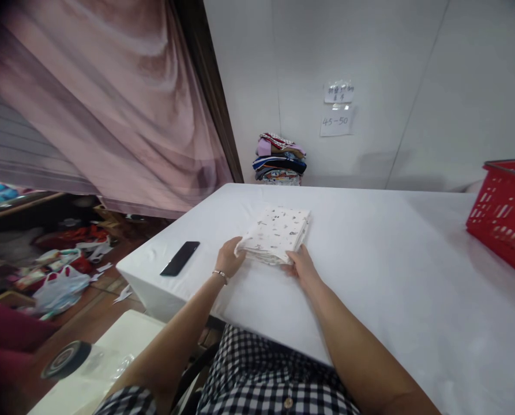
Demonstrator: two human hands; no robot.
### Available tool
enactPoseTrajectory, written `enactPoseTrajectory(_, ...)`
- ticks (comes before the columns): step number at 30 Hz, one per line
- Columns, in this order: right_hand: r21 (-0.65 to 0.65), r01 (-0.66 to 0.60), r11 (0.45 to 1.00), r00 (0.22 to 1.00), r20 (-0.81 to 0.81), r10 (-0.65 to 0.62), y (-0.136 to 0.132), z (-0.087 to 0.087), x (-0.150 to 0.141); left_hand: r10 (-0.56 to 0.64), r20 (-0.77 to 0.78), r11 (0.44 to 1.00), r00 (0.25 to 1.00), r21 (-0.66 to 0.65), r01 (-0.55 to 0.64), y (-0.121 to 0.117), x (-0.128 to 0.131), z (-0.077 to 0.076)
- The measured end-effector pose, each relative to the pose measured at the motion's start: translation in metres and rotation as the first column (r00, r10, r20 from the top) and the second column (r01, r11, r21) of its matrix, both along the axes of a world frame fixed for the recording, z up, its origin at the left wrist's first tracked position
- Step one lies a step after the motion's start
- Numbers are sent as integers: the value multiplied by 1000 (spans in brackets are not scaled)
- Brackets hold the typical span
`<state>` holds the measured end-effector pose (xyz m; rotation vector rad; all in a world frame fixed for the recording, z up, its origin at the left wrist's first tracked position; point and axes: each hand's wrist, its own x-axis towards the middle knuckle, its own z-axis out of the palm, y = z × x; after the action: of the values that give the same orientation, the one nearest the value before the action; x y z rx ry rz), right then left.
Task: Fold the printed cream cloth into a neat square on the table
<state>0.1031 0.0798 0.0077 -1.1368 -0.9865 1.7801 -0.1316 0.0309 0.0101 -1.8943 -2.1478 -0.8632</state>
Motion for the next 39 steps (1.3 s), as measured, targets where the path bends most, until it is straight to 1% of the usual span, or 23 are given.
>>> enactPoseTrajectory(1,-3,3,1000,1000,2,-3,-1,1,0,38,36,999,999,-29,-37,0,-5,0)
enactPoseTrajectory(3,0,2,1000,1000,3,-2,-1,2,0,83,107,993,991,-90,-73,2,-9,-1)
enactPoseTrajectory(6,13,-6,1000,1000,-1,6,-1,0,1,125,176,984,976,-150,-99,10,-6,-3)
enactPoseTrajectory(9,31,-21,999,1000,-5,22,0,-4,2,169,165,972,972,-193,-136,18,0,-5)
enactPoseTrajectory(11,32,-16,999,1000,-3,16,1,-5,2,174,147,967,974,-211,-142,21,3,-6)
enactPoseTrajectory(13,25,0,1000,1000,-5,0,1,-6,2,158,154,969,975,-217,-122,23,2,-7)
enactPoseTrajectory(15,27,2,1000,1000,-13,-2,1,-6,1,147,195,973,970,-207,-106,22,0,-7)
enactPoseTrajectory(19,32,-1,999,1000,-16,1,1,-5,1,188,321,976,928,-167,-140,20,-4,-5)
enactPoseTrajectory(21,28,2,1000,1000,-19,-1,1,-5,1,181,352,980,918,-140,-139,19,-4,-4)
enactPoseTrajectory(23,34,-10,999,1000,-16,11,1,-5,2,163,335,984,928,-123,-128,19,-4,-3)
enactPoseTrajectory(25,41,-19,999,1000,-1,19,1,-5,1,158,267,982,951,-141,-124,21,-3,-4)
enactPoseTrajectory(29,44,-10,999,1000,22,9,2,-6,1,189,89,955,978,-250,-161,28,0,-5)
enactPoseTrajectory(32,44,-2,999,1000,16,1,2,-6,2,229,34,920,973,-333,-205,33,1,-2)
enactPoseTrajectory(34,46,-3,999,1000,9,3,1,-5,2,233,40,905,972,-376,-201,37,-2,2)
enactPoseTrajectory(36,45,-1,999,1000,17,0,0,-4,2,214,81,903,973,-396,-166,42,-9,8)
enactPoseTrajectory(39,52,5,999,998,66,-8,-1,-1,-1,204,227,909,952,-406,-98,49,-26,16)
